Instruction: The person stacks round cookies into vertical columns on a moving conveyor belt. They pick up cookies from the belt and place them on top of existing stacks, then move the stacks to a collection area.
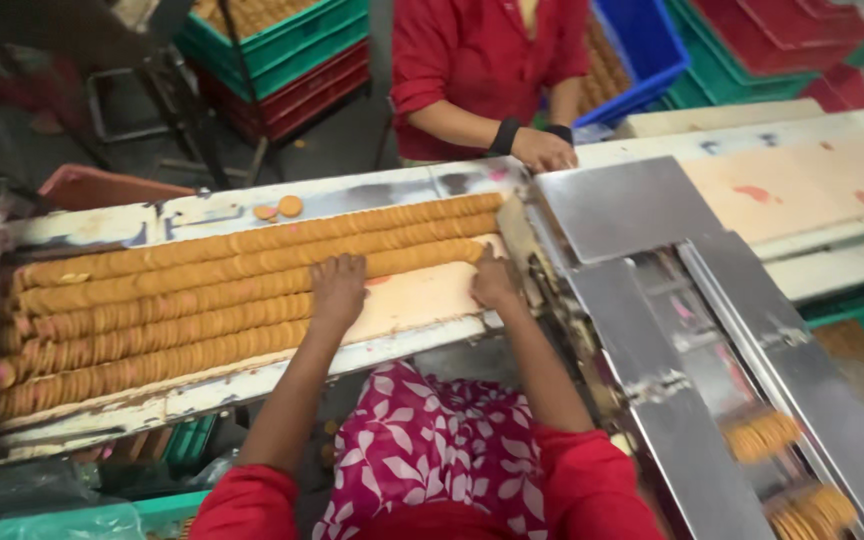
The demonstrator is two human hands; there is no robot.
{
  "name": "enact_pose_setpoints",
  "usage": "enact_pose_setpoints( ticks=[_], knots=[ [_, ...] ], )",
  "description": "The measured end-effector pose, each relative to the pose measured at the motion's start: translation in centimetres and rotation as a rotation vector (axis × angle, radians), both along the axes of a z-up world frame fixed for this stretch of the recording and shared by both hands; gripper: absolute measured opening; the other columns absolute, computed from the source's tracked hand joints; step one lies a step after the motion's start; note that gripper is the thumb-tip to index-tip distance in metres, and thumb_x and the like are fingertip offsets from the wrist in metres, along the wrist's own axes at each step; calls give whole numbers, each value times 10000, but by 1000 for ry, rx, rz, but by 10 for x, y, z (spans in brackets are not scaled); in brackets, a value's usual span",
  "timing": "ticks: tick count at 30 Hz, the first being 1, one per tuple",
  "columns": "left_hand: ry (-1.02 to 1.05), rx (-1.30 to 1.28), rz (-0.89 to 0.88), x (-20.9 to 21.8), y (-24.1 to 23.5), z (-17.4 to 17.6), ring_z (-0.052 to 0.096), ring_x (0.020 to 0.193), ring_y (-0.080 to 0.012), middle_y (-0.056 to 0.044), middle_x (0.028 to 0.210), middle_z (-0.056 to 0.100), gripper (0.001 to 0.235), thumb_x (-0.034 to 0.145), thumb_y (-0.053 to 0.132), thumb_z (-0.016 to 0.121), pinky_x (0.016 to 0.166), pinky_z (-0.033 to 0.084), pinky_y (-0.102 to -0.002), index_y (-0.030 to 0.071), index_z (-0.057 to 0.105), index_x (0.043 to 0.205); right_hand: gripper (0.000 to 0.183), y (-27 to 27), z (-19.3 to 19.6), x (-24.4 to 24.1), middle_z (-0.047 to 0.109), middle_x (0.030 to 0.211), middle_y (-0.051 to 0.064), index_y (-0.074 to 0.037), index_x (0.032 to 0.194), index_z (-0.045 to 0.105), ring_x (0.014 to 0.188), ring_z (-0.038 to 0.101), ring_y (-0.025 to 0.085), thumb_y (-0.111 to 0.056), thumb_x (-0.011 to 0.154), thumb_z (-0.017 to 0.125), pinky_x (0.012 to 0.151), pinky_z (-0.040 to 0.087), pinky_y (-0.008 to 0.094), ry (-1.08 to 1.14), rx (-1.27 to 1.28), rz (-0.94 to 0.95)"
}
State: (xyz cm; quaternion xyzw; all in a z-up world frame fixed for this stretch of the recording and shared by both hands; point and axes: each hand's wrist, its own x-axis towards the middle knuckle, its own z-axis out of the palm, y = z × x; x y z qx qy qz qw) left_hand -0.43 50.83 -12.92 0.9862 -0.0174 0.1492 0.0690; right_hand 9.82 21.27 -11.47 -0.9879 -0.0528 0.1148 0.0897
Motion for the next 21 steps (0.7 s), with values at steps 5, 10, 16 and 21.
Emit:
enact_pose_setpoints(
  ticks=[5,10,16,21],
  knots=[
    [-99,-14,-95,18,22,-19,544,1085,-333,-128,1113,590,489,777,56,699,998,379,-568,75,620,1259,632,18,-57,35,538,1380,263,-38,1449,504,1300,533,433,1,825,601,1114,439,472,-302,345,-80],
    [-209,-116,-174,26,12,-39,536,1062,-358,-146,1118,596,453,761,-33,614,991,390,-556,39,642,1207,744,30,-54,23,401,1517,230,-151,1434,562,1374,385,463,-43,711,705,1148,396,499,-351,404,272],
    [-243,-254,-225,31,-18,-39,537,1059,-349,-192,1161,577,413,823,37,619,912,465,-475,8,630,1235,700,61,-15,-15,395,1438,210,-214,1344,571,1352,326,494,-334,727,880,1115,384,603,-353,182,218],
    [-194,-151,-68,30,-37,-44,536,1066,-385,-184,1156,538,443,868,25,640,884,464,-502,45,636,1310,691,65,-11,-30,425,1443,159,-256,1390,555,1350,302,523,-365,779,861,942,398,690,-321,120,311]
  ],
)
